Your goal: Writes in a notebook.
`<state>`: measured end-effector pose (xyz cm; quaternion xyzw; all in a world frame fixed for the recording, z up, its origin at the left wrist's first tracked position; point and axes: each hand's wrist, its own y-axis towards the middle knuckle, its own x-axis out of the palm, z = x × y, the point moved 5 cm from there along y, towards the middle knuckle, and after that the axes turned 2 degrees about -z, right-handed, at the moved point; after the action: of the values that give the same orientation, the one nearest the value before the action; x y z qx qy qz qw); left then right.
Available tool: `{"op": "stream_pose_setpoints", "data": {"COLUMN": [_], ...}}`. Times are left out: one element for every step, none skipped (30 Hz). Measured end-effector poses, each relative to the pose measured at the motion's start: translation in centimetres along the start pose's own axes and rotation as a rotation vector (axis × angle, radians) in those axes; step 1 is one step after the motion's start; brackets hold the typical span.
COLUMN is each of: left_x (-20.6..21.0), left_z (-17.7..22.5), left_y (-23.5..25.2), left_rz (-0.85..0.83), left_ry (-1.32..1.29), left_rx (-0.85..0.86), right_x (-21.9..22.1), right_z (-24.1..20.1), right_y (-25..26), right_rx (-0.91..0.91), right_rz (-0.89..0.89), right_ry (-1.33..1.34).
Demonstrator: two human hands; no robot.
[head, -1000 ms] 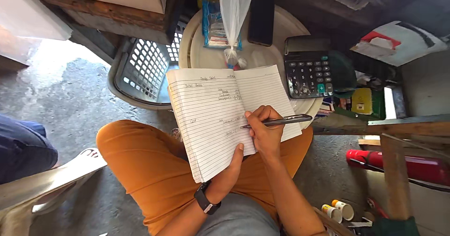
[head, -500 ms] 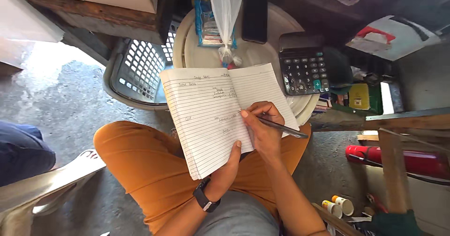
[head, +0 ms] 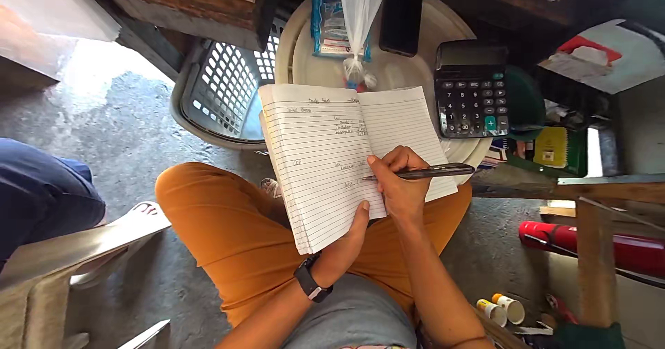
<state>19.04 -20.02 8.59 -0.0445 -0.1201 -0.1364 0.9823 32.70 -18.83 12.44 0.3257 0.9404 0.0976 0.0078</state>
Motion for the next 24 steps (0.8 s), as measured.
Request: {"op": "stream_pose_setpoints", "data": {"left_x": [-0.02, -0.04, -0.03, -0.02, -0.02, -0.03, -0.03, -0.03, -0.03, -0.01, 0.0, 0.01, 0.01, 0.0, 0.0, -0.02, -0.04, -0.03, -0.04, -0.04, -0.03, 0.0, 0.01, 0.02], "left_z": [-0.04, -0.09, -0.07, 0.0, 0.07, 0.05, 0.0, -0.05, -0.07, -0.07, -0.08, -0.12, -0.17, -0.23, -0.31, -0.38, -0.41, -0.43, -0.4, -0.36, -0.29, -0.22, -0.16, -0.1], "left_y": [-0.01, -0.01, -0.02, -0.04, -0.03, -0.01, 0.02, 0.04, 0.05, 0.06, 0.04, 0.03, 0.04, 0.03, 0.01, -0.01, 0.0, 0.03, 0.05, 0.03, 0.01, 0.02, 0.01, -0.06], "left_rz": [0.0, 0.007, 0.017, 0.021, 0.019, 0.013, 0.006, 0.003, 0.004, 0.003, 0.003, 0.001, 0.0, 0.003, 0.001, -0.004, -0.008, -0.012, -0.014, -0.016, -0.014, -0.008, -0.001, 0.004], "left_ry": [0.0, -0.001, 0.002, 0.011, 0.019, 0.02, 0.019, 0.016, 0.016, 0.013, 0.01, 0.002, -0.004, -0.009, -0.012, -0.009, -0.003, 0.003, 0.005, 0.004, 0.005, 0.007, 0.006, 0.005], "left_rx": [-0.001, 0.01, 0.025, 0.035, 0.042, 0.043, 0.044, 0.049, 0.053, 0.052, 0.049, 0.047, 0.048, 0.053, 0.054, 0.055, 0.058, 0.061, 0.066, 0.071, 0.077, 0.079, 0.073, 0.063], "right_x": [0.0, -0.02, -0.05, -0.07, -0.07, -0.06, -0.03, 0.0, 0.03, 0.02, 0.0, -0.02, -0.03, -0.07, -0.13, -0.16, -0.16, -0.15, -0.14, -0.13, -0.1, -0.06, -0.03, -0.04], "right_z": [0.07, 0.12, 0.18, 0.2, 0.19, 0.15, 0.12, 0.07, 0.02, 0.0, 0.01, 0.02, 0.05, 0.07, 0.08, 0.09, 0.08, 0.08, 0.1, 0.1, 0.07, 0.04, 0.03, 0.03], "right_y": [-0.04, -0.09, -0.15, -0.18, -0.2, -0.19, -0.17, -0.18, -0.2, -0.23, -0.26, -0.28, -0.28, -0.29, -0.33, -0.36, -0.39, -0.39, -0.39, -0.4, -0.42, -0.41, -0.42, -0.47], "right_rx": [0.006, 0.006, 0.003, 0.003, 0.003, 0.002, 0.0, 0.003, 0.013, 0.013, 0.007, 0.002, -0.005, -0.011, -0.015, -0.016, -0.017, -0.019, -0.021, -0.021, -0.019, -0.018, -0.016, -0.013], "right_rz": [0.001, 0.001, -0.001, -0.006, -0.01, -0.013, -0.012, -0.009, -0.001, 0.005, 0.007, 0.009, 0.013, 0.019, 0.027, 0.032, 0.034, 0.034, 0.037, 0.038, 0.04, 0.039, 0.037, 0.031], "right_ry": [-0.013, -0.023, -0.03, -0.034, -0.035, -0.035, -0.043, -0.055, -0.061, -0.06, -0.06, -0.063, -0.064, -0.063, -0.065, -0.07, -0.075, -0.077, -0.078, -0.079, -0.083, -0.09, -0.097, -0.104]}}
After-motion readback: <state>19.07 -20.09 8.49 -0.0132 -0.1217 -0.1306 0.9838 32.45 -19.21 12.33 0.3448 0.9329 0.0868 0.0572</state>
